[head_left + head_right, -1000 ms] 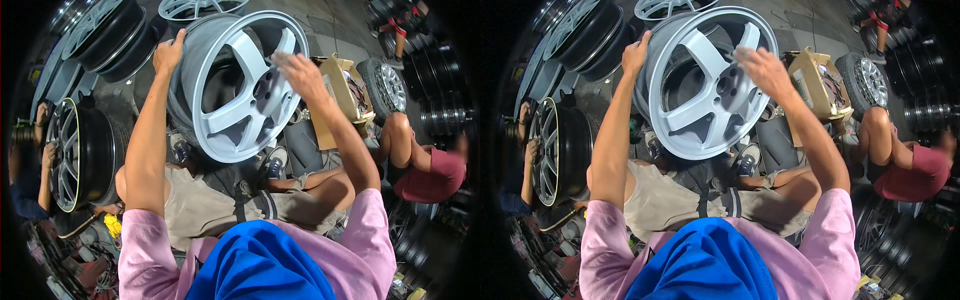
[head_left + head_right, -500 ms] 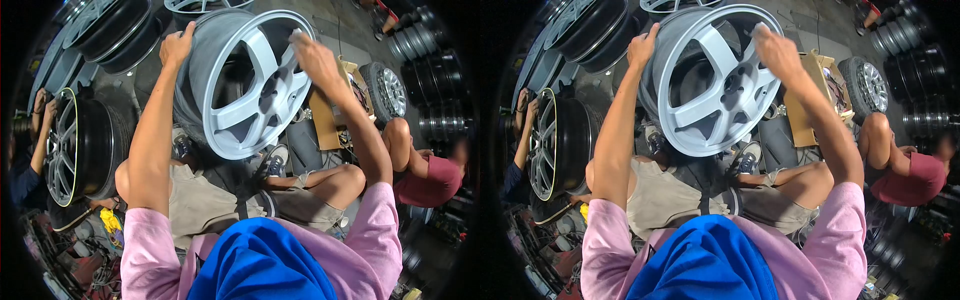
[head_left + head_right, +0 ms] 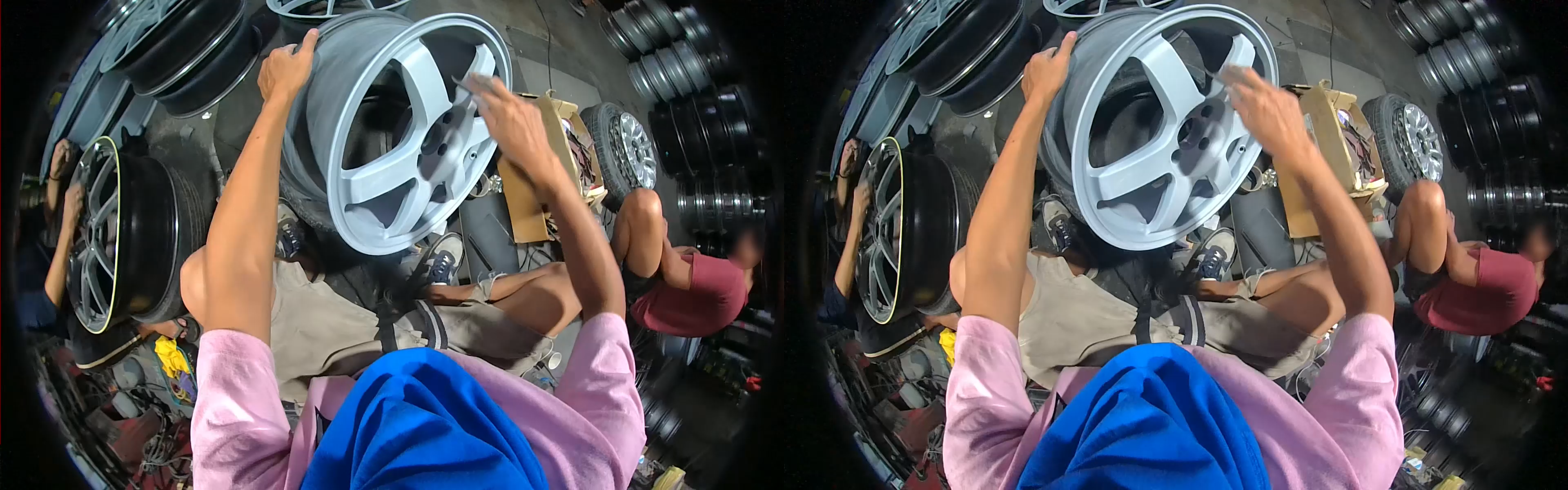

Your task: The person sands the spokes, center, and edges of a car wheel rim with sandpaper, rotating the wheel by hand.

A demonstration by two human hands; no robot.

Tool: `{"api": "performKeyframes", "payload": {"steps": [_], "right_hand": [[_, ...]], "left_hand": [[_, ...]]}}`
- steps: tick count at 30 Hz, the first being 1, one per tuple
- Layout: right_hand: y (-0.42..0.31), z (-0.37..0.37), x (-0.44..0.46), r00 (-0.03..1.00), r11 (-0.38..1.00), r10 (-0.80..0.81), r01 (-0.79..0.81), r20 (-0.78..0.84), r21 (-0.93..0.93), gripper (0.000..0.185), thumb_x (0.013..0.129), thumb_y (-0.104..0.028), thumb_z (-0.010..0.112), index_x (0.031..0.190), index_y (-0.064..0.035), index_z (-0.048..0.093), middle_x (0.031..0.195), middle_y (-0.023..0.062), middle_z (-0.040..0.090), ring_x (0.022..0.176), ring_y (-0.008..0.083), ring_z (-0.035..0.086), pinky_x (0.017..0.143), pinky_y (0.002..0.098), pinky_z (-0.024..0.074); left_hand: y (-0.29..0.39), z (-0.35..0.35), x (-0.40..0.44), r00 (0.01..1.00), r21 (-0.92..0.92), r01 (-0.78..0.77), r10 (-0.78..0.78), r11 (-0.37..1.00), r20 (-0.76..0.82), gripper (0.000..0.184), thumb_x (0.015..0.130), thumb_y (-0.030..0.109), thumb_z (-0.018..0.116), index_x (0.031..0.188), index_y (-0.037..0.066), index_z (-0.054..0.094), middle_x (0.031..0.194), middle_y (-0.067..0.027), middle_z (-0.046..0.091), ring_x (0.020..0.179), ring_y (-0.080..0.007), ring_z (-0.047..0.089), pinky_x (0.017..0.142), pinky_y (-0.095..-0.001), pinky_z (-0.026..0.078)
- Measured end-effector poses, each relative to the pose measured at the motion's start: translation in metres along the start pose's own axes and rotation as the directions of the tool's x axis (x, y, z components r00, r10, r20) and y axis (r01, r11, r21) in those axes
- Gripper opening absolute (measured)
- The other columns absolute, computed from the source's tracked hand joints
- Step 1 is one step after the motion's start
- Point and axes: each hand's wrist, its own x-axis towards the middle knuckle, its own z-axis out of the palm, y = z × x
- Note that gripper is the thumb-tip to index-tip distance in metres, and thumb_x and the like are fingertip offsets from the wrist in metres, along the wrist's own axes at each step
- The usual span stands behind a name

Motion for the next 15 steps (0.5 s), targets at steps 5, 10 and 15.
{"api": "performKeyframes", "payload": {"steps": [5,10,15], "right_hand": [[0.032,0.003,0.042,0.996,0.994,-0.069,0.065,-0.049,-0.085,0.025,0.102,-0.019,0.061,0.12,-0.0132,0.077,0.135,0.0035,0.069,0.101,0.0296,0.074,0.085,0.0402,0.0619],[-0.022,0.016,0.021,0.998,0.95,0.057,-0.067,0.041,0.303,0.033,0.108,-0.027,0.054,0.115,-0.0028,0.075,0.117,0.0124,0.074,0.083,0.0303,0.074,0.072,0.0432,0.0578],[0.006,-0.008,0.022,0.751,-0.311,0.207,-0.557,0.627,0.77,0.048,0.109,-0.037,0.052,0.124,0.0063,0.068,0.095,0.0175,0.076,0.069,0.0182,0.066,0.062,0.031,0.0507]], "left_hand": [[-0.002,-0.002,-0.001,1.0,0.011,-0.006,0.006,1.0,-0.005,0.094,0.09,0.082,0.052,0.136,0.002,0.072,0.135,-0.0282,0.069,0.132,-0.0433,0.063,0.112,-0.049,0.048],[-0.002,-0.001,-0.003,1.0,-0.005,-0.017,0.017,1.0,-0.008,0.093,0.091,0.082,0.051,0.136,0.003,0.072,0.135,-0.0278,0.069,0.132,-0.0427,0.063,0.112,-0.0493,0.048],[-0.007,0.002,-0.001,1.0,0.0,-0.023,0.023,1.0,-0.017,0.092,0.091,0.082,0.051,0.135,0.004,0.073,0.133,-0.0271,0.07,0.131,-0.0425,0.064,0.111,-0.0496,0.048]]}}
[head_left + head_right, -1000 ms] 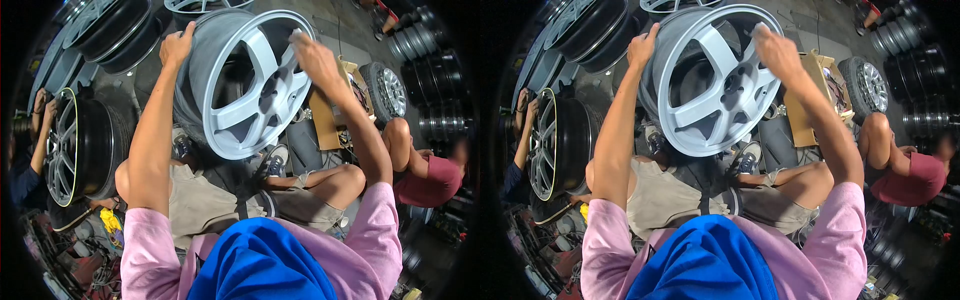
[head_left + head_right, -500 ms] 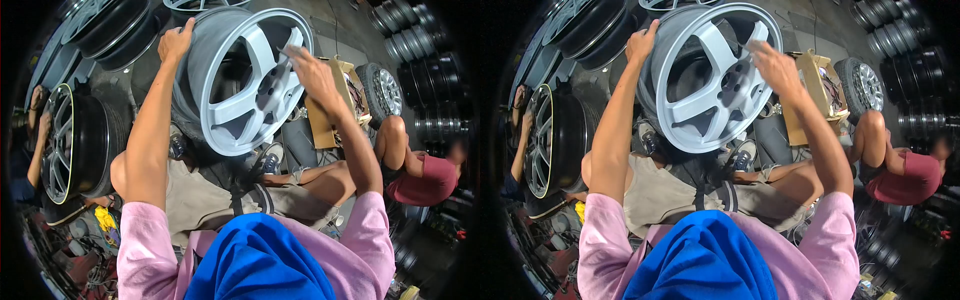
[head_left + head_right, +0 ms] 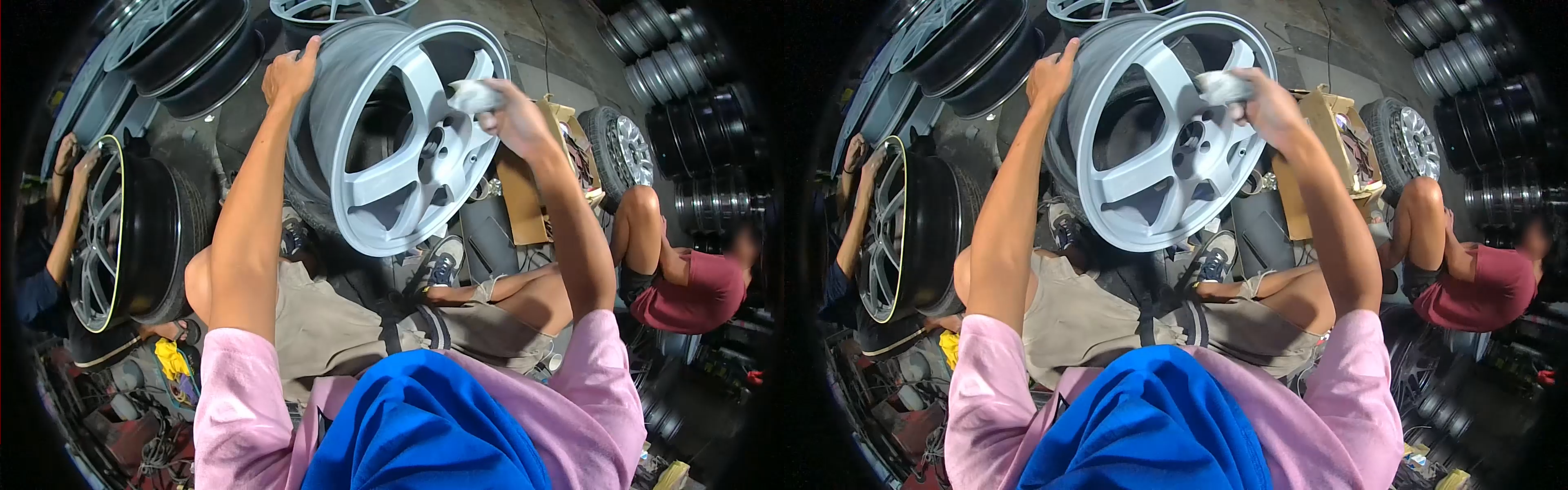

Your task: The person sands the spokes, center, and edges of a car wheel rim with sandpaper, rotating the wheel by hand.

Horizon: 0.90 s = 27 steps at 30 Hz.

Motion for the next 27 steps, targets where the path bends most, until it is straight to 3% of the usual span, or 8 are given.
{"api": "performKeyframes", "payload": {"steps": [4,6,9,12,14,15,18,27], "right_hand": [[-0.012,-0.005,-0.009,0.867,0.734,-0.488,0.344,-0.103,-0.585,0.04,0.113,-0.03,0.049,0.124,0.0002,0.073,0.105,0.0124,0.078,0.077,0.0208,0.071,0.072,0.0302,0.0542],[-0.006,-0.007,0.005,0.612,-0.008,-0.765,0.304,0.202,-0.952,0.033,0.112,-0.025,0.054,0.128,-0.0031,0.073,0.123,0.0094,0.073,0.09,0.0266,0.074,0.081,0.0335,0.0582],[0.015,-0.015,0.016,0.536,-0.408,-0.673,0.307,0.51,-0.86,0.029,0.11,-0.021,0.058,0.127,-0.0036,0.074,0.134,0.0074,0.067,0.101,0.0297,0.073,0.087,0.0359,0.0596],[0.061,0.023,-0.01,0.663,-0.129,-0.673,0.332,0.328,-0.935,0.034,0.112,-0.023,0.053,0.127,0.0007,0.072,0.135,0.0101,0.066,0.089,0.0284,0.075,0.081,0.0366,0.0611],[0.058,0.063,-0.028,0.868,0.672,-0.453,0.182,-0.204,-0.718,0.044,0.114,-0.033,0.05,0.128,0.003,0.07,0.113,0.0134,0.073,0.073,0.0211,0.07,0.072,0.0341,0.0573],[0.054,0.062,-0.026,0.897,0.771,-0.376,0.161,-0.235,-0.616,0.054,0.114,-0.041,0.046,0.126,0.0053,0.069,0.088,0.0146,0.073,0.065,0.018,0.066,0.065,0.0324,0.0534],[0.018,0.084,-0.014,0.913,0.885,-0.286,0.136,-0.291,-0.446,0.054,0.113,-0.043,0.047,0.119,0.0046,0.073,0.071,0.0134,0.069,0.065,0.018,0.064,0.067,0.0315,0.0506],[0.055,0.062,-0.018,0.778,0.581,-0.616,0.341,-0.125,-0.739,0.044,0.113,-0.036,0.053,0.129,-0.002,0.074,0.087,0.0114,0.067,0.08,0.0167,0.062,0.075,0.0346,0.0504]], "left_hand": [[0.003,0.003,-0.004,1.0,-0.004,-0.002,0.002,1.0,-0.008,0.092,0.091,0.082,0.05,0.135,0.004,0.073,0.133,-0.0264,0.071,0.131,-0.0425,0.064,0.11,-0.0495,0.049],[0.004,-0.002,0.001,0.999,0.009,0.007,-0.007,1.0,0.037,0.092,0.091,0.082,0.05,0.135,0.004,0.073,0.133,-0.0267,0.071,0.131,-0.0424,0.064,0.111,-0.0493,0.049],[0.003,-0.003,-0.002,1.0,0.002,-0.003,0.003,1.0,0.001,0.092,0.091,0.082,0.051,0.136,0.004,0.072,0.134,-0.0262,0.071,0.132,-0.0423,0.064,0.111,-0.0494,0.048],[0.002,0.0,0.001,1.0,-0.006,0.002,-0.002,1.0,-0.019,0.093,0.091,0.082,0.05,0.137,0.004,0.072,0.135,-0.0258,0.07,0.132,-0.0422,0.063,0.112,-0.0495,0.048],[0.001,0.002,0.0,1.0,0.005,0.004,-0.004,1.0,-0.024,0.093,0.091,0.082,0.05,0.137,0.004,0.072,0.136,-0.0257,0.07,0.132,-0.0422,0.063,0.112,-0.0496,0.047],[0.0,0.002,-0.001,0.999,0.003,0.017,-0.017,1.0,-0.028,0.093,0.091,0.082,0.05,0.137,0.004,0.072,0.136,-0.0259,0.07,0.132,-0.0423,0.063,0.112,-0.0496,0.047],[0.006,-0.002,0.0,1.0,0.014,0.011,-0.01,1.0,-0.029,0.093,0.091,0.082,0.051,0.138,0.004,0.072,0.135,-0.0261,0.07,0.132,-0.0423,0.063,0.112,-0.0495,0.047],[0.002,0.0,-0.002,1.0,0.007,0.007,-0.007,1.0,-0.017,0.091,0.091,0.081,0.05,0.137,0.005,0.072,0.136,-0.026,0.069,0.133,-0.0421,0.063,0.112,-0.0494,0.047]]}}
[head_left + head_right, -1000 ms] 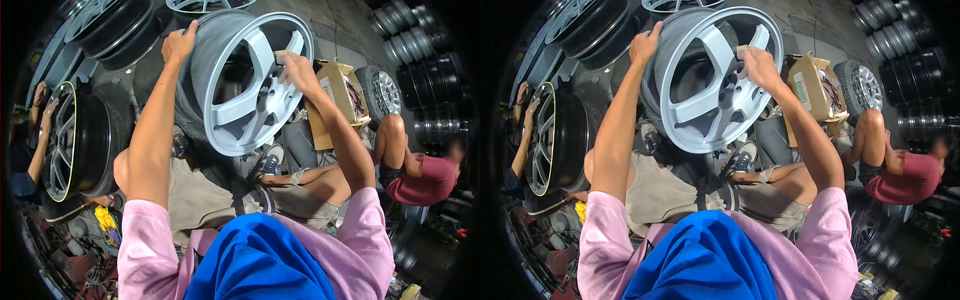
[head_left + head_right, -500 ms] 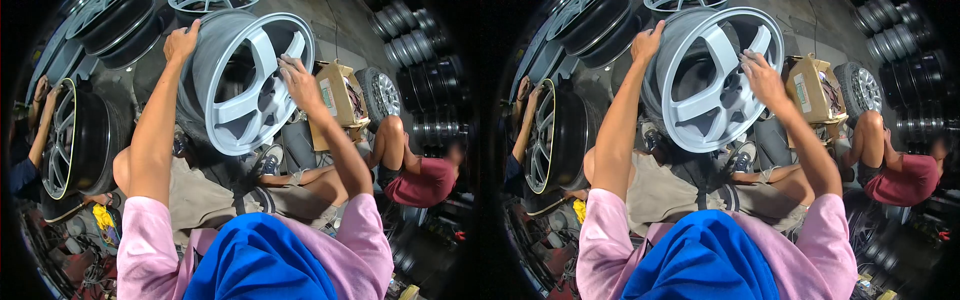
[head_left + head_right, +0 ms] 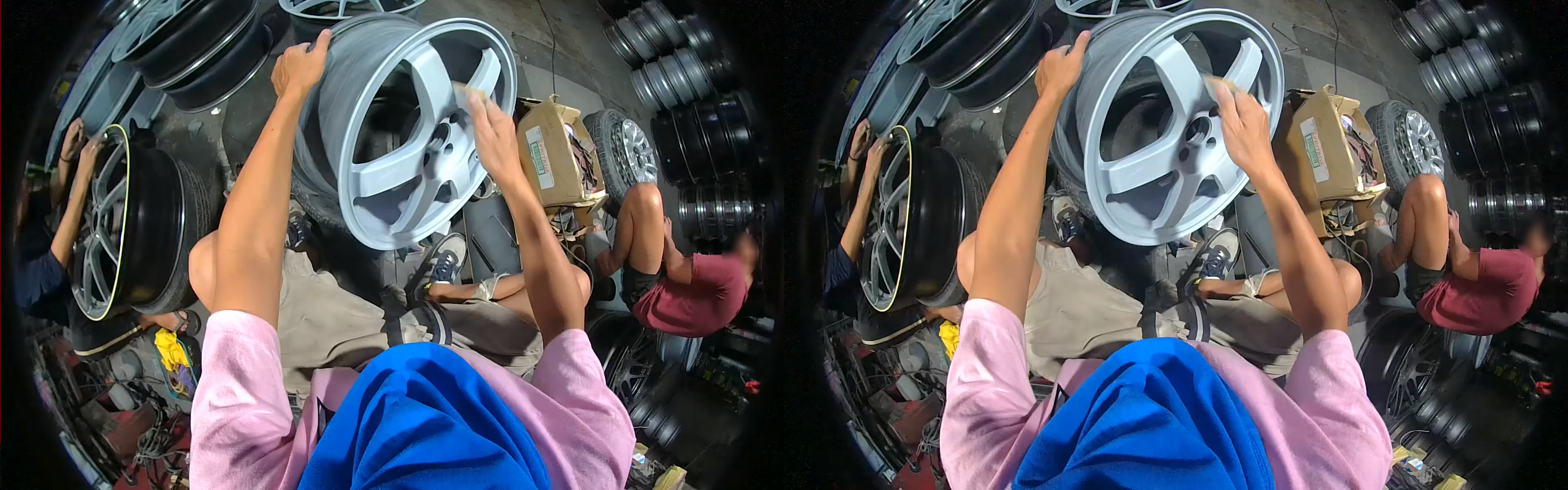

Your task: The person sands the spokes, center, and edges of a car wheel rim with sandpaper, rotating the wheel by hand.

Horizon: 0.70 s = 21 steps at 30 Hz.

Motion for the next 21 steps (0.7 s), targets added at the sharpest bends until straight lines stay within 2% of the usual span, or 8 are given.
{"api": "performKeyframes", "payload": {"steps": [1,3,6,9,12,16,19,21], "right_hand": [[0.006,-0.002,-0.007,0.996,0.986,0.087,-0.088,-0.016,-0.144,0.043,0.113,-0.034,0.052,0.131,-0.0016,0.073,0.088,0.0122,0.067,0.079,0.0172,0.062,0.074,0.0361,0.0502],[0.011,0.002,-0.005,0.996,0.993,0.082,-0.084,-0.033,-0.085,0.039,0.112,-0.03,0.053,0.128,-0.0003,0.074,0.09,0.0152,0.067,0.077,0.0248,0.063,0.074,0.0396,0.0498],[-0.026,0.012,-0.002,0.99,0.984,-0.092,0.073,-0.111,-0.161,0.036,0.111,-0.026,0.052,0.122,0.0014,0.074,0.093,0.0196,0.066,0.08,0.0384,0.061,0.074,0.0444,0.0485],[-0.062,0.013,-0.043,0.92,0.901,-0.348,0.381,0.179,-0.21,0.03,0.102,-0.02,0.067,0.128,-0.0072,0.075,0.104,0.013,0.069,0.097,0.0313,0.061,0.086,0.0437,0.0493],[-0.044,0.025,-0.071,0.922,0.821,-0.291,0.378,0.256,-0.427,0.035,0.097,-0.018,0.073,0.132,-0.0136,0.074,0.112,0.0075,0.069,0.1,0.0303,0.06,0.091,0.0439,0.0504],[-0.078,0.06,-0.082,0.892,0.86,-0.313,0.412,0.326,-0.3,0.038,0.098,-0.017,0.071,0.136,-0.0215,0.073,0.124,0.0054,0.069,0.109,0.0301,0.057,0.099,0.0426,0.0513],[-0.078,0.055,-0.076,0.852,0.84,-0.362,0.475,0.379,-0.264,0.035,0.094,-0.019,0.074,0.13,-0.0183,0.076,0.121,0.0029,0.067,0.102,0.0284,0.056,0.095,0.0412,0.0513],[-0.063,0.033,-0.067,0.876,0.808,-0.339,0.458,0.344,-0.37,0.03,0.092,-0.015,0.074,0.122,-0.0183,0.08,0.112,0.0014,0.07,0.1,0.029,0.056,0.092,0.0418,0.0513]], "left_hand": [[0.002,-0.001,-0.001,1.0,-0.007,0.001,-0.001,1.0,0.002,0.091,0.092,0.081,0.05,0.137,0.005,0.072,0.136,-0.0259,0.069,0.133,-0.0419,0.063,0.112,-0.0493,0.047],[0.004,-0.006,0.0,1.0,0.005,-0.003,0.003,1.0,0.022,0.091,0.092,0.081,0.05,0.137,0.005,0.072,0.136,-0.0256,0.07,0.132,-0.0418,0.063,0.112,-0.0492,0.047],[0.003,-0.004,0.0,0.999,-0.001,-0.019,0.019,1.0,0.029,0.091,0.092,0.081,0.05,0.136,0.005,0.073,0.136,-0.0252,0.07,0.132,-0.0416,0.064,0.112,-0.049,0.048],[-0.003,0.0,0.001,1.0,-0.022,-0.003,0.003,1.0,-0.005,0.091,0.091,0.081,0.05,0.137,0.005,0.072,0.136,-0.025,0.07,0.132,-0.0411,0.064,0.112,-0.0489,0.048],[-0.001,0.002,-0.002,0.999,-0.016,-0.034,0.034,0.999,-0.005,0.097,0.091,0.085,0.046,0.136,0.003,0.072,0.135,-0.0284,0.069,0.132,-0.0445,0.063,0.112,-0.0498,0.047],[0.0,0.0,-0.004,1.0,-0.021,-0.012,0.012,1.0,-0.013,0.094,0.091,0.083,0.049,0.137,0.004,0.072,0.135,-0.0265,0.07,0.132,-0.0427,0.063,0.112,-0.0489,0.048],[0.004,-0.003,-0.005,1.0,-0.025,-0.006,0.005,1.0,-0.014,0.09,0.091,0.08,0.051,0.137,0.006,0.072,0.134,-0.0246,0.071,0.131,-0.0409,0.064,0.112,-0.048,0.048],[0.003,-0.006,-0.005,1.0,-0.047,0.013,-0.013,0.999,-0.006,0.089,0.091,0.08,0.051,0.137,0.006,0.072,0.133,-0.0246,0.072,0.131,-0.0409,0.064,0.112,-0.0479,0.048]]}}
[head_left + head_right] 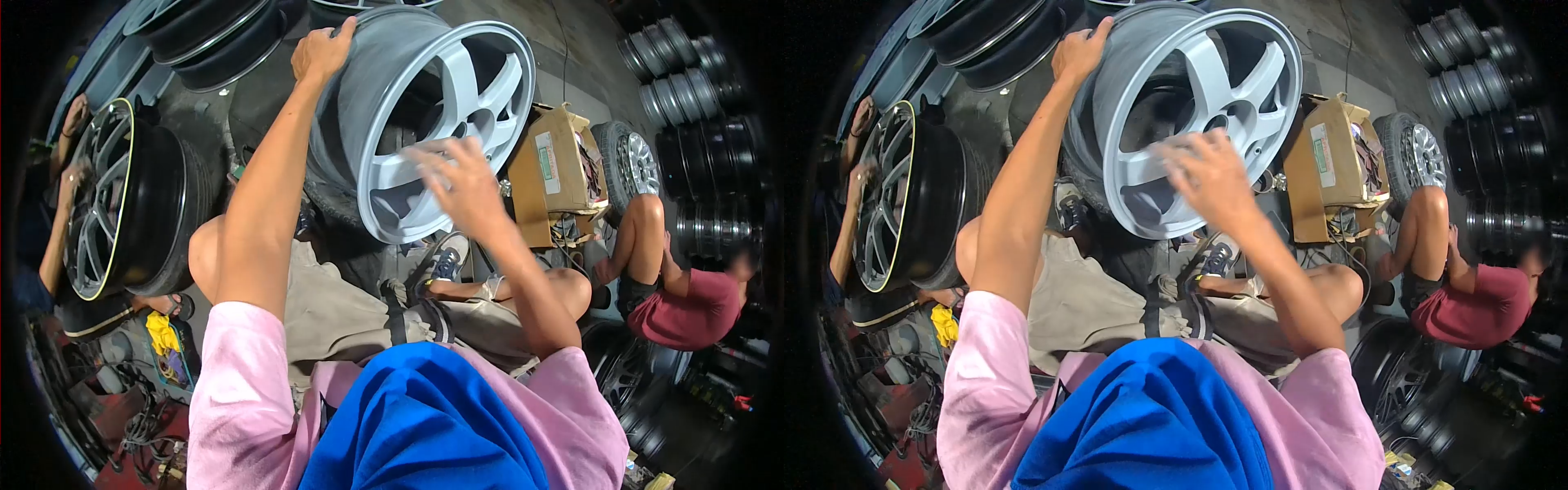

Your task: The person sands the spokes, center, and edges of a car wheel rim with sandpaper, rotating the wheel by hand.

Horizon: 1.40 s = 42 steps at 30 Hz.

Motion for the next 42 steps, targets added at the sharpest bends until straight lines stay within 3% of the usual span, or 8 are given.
{"api": "performKeyframes", "payload": {"steps": [13,16,22,28,32,36,40,42], "right_hand": [[0.02,-0.014,0.022,0.993,0.998,0.032,-0.025,0.111,-0.066,0.018,0.096,-0.017,0.07,0.106,-0.0078,0.082,0.1,0.0081,0.07,0.095,0.0317,0.054,0.089,0.0433,0.0509],[-0.024,0.003,0.03,0.996,0.986,-0.056,0.044,0.073,0.161,0.015,0.093,-0.014,0.073,0.104,-0.0074,0.081,0.099,0.0072,0.068,0.094,0.0308,0.054,0.088,0.0435,0.0511],[0.02,0.001,-0.005,0.993,0.996,0.079,-0.083,-0.082,-0.04,0.032,0.094,-0.008,0.072,0.125,-0.0123,0.078,0.123,0.0043,0.072,0.103,0.0302,0.061,0.092,0.0431,0.0518],[-0.052,0.035,-0.007,0.981,0.911,0.173,-0.127,-0.084,0.392,0.035,0.098,-0.009,0.069,0.133,-0.0063,0.073,0.132,0.0167,0.067,0.117,0.0385,0.064,0.101,0.046,0.0521],[0.016,0.043,-0.042,0.927,0.951,0.3,-0.272,-0.224,0.148,0.042,0.095,-0.006,0.073,0.137,-0.0099,0.072,0.134,0.0146,0.067,0.118,0.0369,0.065,0.1,0.0449,0.0547],[-0.031,0.042,-0.018,0.982,0.973,0.077,-0.036,-0.172,0.229,0.043,0.099,-0.002,0.067,0.141,-0.0103,0.07,0.136,0.0165,0.066,0.117,0.0318,0.069,0.099,0.041,0.0567],[-0.005,0.028,-0.012,0.975,0.922,0.211,-0.176,-0.067,0.344,0.034,0.1,-0.009,0.069,0.133,-0.0094,0.073,0.133,0.0119,0.07,0.117,0.0323,0.071,0.098,0.0415,0.0584],[0.031,0.007,-0.01,0.993,0.991,0.121,-0.12,-0.013,0.051,0.029,0.102,-0.016,0.067,0.129,-0.0116,0.074,0.134,0.0063,0.071,0.111,0.0286,0.074,0.092,0.0396,0.0609]], "left_hand": [[0.001,0.004,-0.001,0.999,0.008,-0.04,0.04,0.999,0.011,0.088,0.092,0.078,0.053,0.138,0.006,0.072,0.134,-0.0253,0.071,0.131,-0.0406,0.065,0.112,-0.0468,0.048],[-0.001,0.004,-0.001,0.999,0.004,-0.03,0.03,1.0,-0.014,0.088,0.092,0.078,0.053,0.138,0.006,0.072,0.133,-0.025,0.071,0.13,-0.041,0.065,0.111,-0.0475,0.049],[0.0,0.006,0.0,0.999,0.001,-0.039,0.039,0.999,0.008,0.088,0.091,0.078,0.052,0.138,0.007,0.072,0.134,-0.0246,0.071,0.131,-0.0412,0.064,0.112,-0.0475,0.048],[-0.002,0.003,0.001,0.999,0.01,-0.047,0.047,0.999,-0.001,0.089,0.091,0.079,0.052,0.138,0.006,0.072,0.135,-0.0244,0.071,0.132,-0.0411,0.064,0.112,-0.0478,0.048],[0.002,0.004,-0.001,1.0,0.008,-0.026,0.026,1.0,0.016,0.089,0.091,0.079,0.052,0.138,0.006,0.072,0.135,-0.0239,0.071,0.132,-0.0411,0.064,0.111,-0.0476,0.048],[-0.001,0.005,0.002,0.999,0.02,-0.045,0.045,0.999,0.011,0.09,0.091,0.08,0.051,0.138,0.006,0.072,0.134,-0.0253,0.071,0.131,-0.0415,0.064,0.112,-0.0471,0.048],[-0.002,0.005,-0.001,0.999,-0.01,-0.041,0.041,0.999,-0.009,0.091,0.091,0.08,0.051,0.138,0.006,0.071,0.135,-0.0253,0.071,0.131,-0.0413,0.064,0.113,-0.0475,0.048],[0.001,0.004,-0.002,0.999,0.003,-0.047,0.047,0.999,0.022,0.096,0.091,0.084,0.05,0.14,0.004,0.069,0.139,-0.0277,0.067,0.135,-0.0421,0.061,0.114,-0.0485,0.046]]}}
